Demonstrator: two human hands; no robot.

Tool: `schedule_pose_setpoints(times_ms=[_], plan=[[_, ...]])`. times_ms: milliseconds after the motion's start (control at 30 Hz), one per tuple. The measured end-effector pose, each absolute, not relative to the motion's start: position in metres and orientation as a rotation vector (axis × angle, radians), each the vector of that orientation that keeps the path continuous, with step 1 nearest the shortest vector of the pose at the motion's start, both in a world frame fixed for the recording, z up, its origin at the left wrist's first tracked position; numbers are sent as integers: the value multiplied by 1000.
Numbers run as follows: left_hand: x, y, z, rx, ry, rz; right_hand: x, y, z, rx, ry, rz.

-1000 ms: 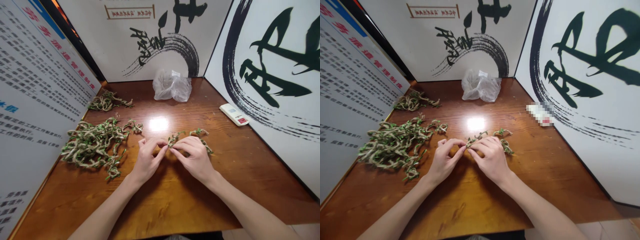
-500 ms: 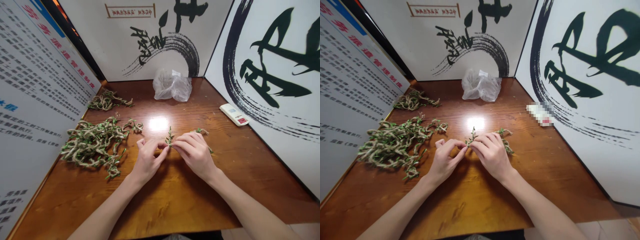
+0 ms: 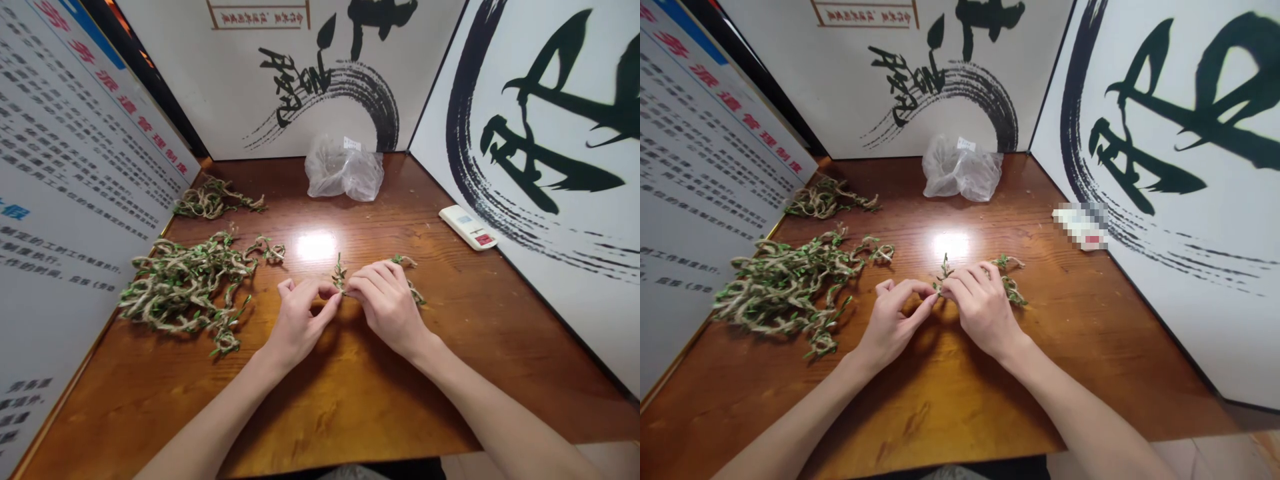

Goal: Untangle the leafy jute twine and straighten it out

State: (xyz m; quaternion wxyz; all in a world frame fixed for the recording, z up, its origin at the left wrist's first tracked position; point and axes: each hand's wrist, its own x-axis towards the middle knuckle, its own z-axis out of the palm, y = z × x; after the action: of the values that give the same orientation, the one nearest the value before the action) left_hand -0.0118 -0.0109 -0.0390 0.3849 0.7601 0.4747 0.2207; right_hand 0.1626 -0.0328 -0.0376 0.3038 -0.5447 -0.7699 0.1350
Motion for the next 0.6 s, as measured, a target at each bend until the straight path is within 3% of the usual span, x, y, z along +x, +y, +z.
schedule_pose_setpoints(times_ms=[267, 467, 600], plan=[[-10, -5, -38, 1472, 1149, 451, 162, -35, -44, -1393, -1829, 652], [-11, -5, -42, 1284, 1113, 481, 156, -39, -50, -1512, -1462, 1060], [-12, -6, -41, 1574, 1279, 446, 158, -38, -48, -1535, -1696, 700]])
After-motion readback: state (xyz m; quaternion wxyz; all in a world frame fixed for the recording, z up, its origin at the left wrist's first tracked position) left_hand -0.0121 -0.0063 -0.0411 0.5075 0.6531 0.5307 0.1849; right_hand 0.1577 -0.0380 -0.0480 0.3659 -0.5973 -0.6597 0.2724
